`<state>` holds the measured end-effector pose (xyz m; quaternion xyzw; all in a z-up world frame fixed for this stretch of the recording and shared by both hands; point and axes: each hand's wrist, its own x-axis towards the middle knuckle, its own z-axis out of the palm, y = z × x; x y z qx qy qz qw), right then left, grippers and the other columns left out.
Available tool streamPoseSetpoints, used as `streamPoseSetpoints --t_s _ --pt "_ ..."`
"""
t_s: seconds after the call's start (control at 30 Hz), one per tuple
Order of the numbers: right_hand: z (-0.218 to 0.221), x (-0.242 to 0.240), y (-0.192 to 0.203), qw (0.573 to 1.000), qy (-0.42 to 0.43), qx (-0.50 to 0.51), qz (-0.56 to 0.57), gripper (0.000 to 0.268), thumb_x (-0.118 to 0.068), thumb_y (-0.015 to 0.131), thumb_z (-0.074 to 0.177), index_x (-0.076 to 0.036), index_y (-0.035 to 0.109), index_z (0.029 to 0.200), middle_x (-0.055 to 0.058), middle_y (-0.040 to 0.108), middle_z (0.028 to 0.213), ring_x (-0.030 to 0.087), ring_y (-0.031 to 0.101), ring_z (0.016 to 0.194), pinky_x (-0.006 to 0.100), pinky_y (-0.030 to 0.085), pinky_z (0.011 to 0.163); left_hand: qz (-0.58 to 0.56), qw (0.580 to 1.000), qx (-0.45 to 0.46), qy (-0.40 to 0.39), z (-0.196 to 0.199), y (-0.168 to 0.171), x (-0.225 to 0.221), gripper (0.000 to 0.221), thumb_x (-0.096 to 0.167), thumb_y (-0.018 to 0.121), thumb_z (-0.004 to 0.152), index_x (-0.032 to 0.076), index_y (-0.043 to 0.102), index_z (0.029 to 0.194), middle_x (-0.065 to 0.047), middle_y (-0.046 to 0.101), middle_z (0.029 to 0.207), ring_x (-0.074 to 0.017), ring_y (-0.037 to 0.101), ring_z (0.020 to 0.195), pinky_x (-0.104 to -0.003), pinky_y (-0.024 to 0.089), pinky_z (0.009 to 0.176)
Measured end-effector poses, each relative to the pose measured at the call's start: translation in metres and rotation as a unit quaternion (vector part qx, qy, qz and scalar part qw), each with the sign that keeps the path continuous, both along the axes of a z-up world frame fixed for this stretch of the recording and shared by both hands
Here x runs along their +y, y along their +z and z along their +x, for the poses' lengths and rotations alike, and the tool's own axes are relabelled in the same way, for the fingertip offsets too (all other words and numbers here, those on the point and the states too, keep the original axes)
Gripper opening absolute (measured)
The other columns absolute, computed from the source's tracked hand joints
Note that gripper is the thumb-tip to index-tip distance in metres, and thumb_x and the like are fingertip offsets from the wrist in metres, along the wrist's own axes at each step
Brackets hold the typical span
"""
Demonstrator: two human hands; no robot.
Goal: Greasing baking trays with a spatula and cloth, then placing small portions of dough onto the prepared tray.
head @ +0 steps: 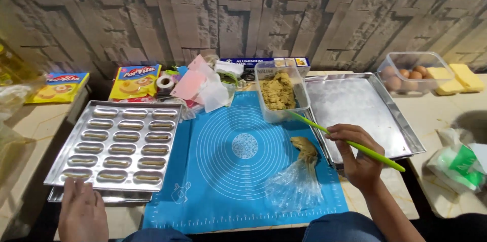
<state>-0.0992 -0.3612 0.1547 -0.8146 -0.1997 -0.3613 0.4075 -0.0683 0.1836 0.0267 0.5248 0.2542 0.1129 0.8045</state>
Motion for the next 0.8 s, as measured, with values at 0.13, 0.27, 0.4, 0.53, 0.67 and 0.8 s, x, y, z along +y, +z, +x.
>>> streamPoseSetpoints --t_s 0.13,0.27,0.4,0.53,0.67,0.8 --pt "-0.009 -0.008 0.019 0.998 -0.047 -0.044 -0.021 0.009 0.007 0.061 0.099 0.001 0.067 0.098 0.019 0.072 0.103 0.031 0.074 0.098 0.038 0.063 0.090 0.230 0.958 0.014 -0.170 -0.011 0.112 -0.091 0.054 0.019 0.041 0.100 0.018 0.043 0.153 -0.005 0.038 0.168 -0.0116 0.027 0.110 -0.035 0.027 0.088" --pt "-0.009 -0.016 0.018 0.997 -0.058 -0.045 -0.025 0.009 0.003 0.058 0.100 0.005 0.067 0.100 0.021 0.071 0.104 0.033 0.073 0.100 0.039 0.063 0.091 0.609 0.612 -0.050 -0.503 0.043 0.061 -0.127 0.060 0.047 0.047 0.100 0.032 0.035 0.157 0.004 0.019 0.171 -0.0267 -0.008 0.161 -0.054 0.001 0.127" --pt "-0.018 -0.011 0.010 0.993 -0.048 -0.069 -0.080 0.012 0.001 0.059 0.094 0.003 0.069 0.090 0.020 0.074 0.097 0.029 0.076 0.090 0.034 0.063 0.082 0.849 0.304 -0.272 -0.335 0.085 -0.010 -0.148 0.066 0.046 0.064 0.089 0.022 0.045 0.147 -0.019 0.033 0.160 -0.0474 0.013 0.155 -0.077 0.014 0.120" --pt "-0.015 0.001 -0.009 0.990 0.099 0.002 -0.101 0.013 -0.002 0.059 0.089 -0.001 0.072 0.094 0.015 0.074 0.103 0.027 0.076 0.090 0.033 0.065 0.081 0.863 0.257 -0.099 -0.423 0.097 -0.014 -0.155 0.058 0.048 0.049 0.102 0.024 0.035 0.153 -0.016 0.030 0.162 -0.0451 0.009 0.157 -0.075 0.003 0.123" --pt "0.000 0.026 -0.013 0.957 0.200 0.047 -0.207 0.010 0.000 0.065 0.096 -0.002 0.065 0.105 0.018 0.068 0.116 0.034 0.073 0.106 0.042 0.062 0.091 0.856 0.270 -0.002 -0.440 0.104 -0.013 -0.152 0.053 0.046 0.045 0.106 0.021 0.037 0.152 -0.014 0.042 0.154 -0.0444 0.027 0.152 -0.068 0.009 0.127" --pt "0.044 0.051 -0.040 0.909 0.189 -0.007 -0.372 0.027 0.003 0.070 0.094 -0.007 0.053 0.112 0.021 0.062 0.125 0.038 0.067 0.109 0.048 0.060 0.071 0.851 0.238 0.067 -0.463 0.110 0.013 -0.171 0.052 0.046 0.040 0.108 0.023 0.033 0.154 -0.013 0.042 0.154 -0.0434 0.025 0.153 -0.067 0.006 0.127"
